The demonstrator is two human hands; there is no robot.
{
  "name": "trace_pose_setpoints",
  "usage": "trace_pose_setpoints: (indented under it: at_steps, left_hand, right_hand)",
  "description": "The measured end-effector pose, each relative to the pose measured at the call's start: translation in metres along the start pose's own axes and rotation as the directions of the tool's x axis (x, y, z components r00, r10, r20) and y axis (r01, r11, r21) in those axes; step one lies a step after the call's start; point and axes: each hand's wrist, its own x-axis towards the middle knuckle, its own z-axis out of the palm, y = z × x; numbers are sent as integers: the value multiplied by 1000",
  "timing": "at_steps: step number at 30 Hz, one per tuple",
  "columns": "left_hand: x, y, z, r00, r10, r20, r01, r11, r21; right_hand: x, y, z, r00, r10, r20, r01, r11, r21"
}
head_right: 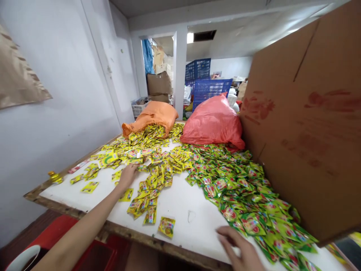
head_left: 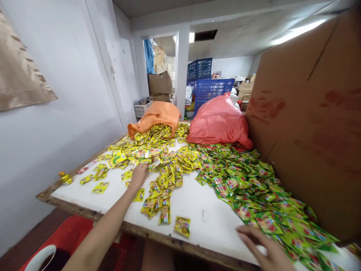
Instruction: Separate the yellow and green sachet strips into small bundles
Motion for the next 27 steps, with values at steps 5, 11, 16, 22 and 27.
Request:
trace_pose_setpoints:
  at_steps: [5, 11, 16, 22, 27]
  left_hand:
    - [-15, 16, -7, 999, -28, 33, 31, 993, -118]
    - [-66, 43, -20, 949, 32, 312, 197, 714, -672]
    - [-97, 68, -10, 908, -266, 323, 418, 594, -687]
    - [-128, 87, 15, 873, -304, 381, 488, 546, -681]
    - [-140, 110, 37, 869, -194, 456, 490, 471, -733]
  right_hand:
    - [18, -37, 95, 955, 77, 286, -94, 994, 46]
    - [9, -43, 160, 953, 173, 247, -161, 985, -69]
    - [23, -20, 141, 951, 134, 279, -210, 943, 260]
    - [88, 24, 51, 987, 15, 163, 10, 989, -149]
    - [141, 36, 28, 939, -18, 344, 168, 896, -412]
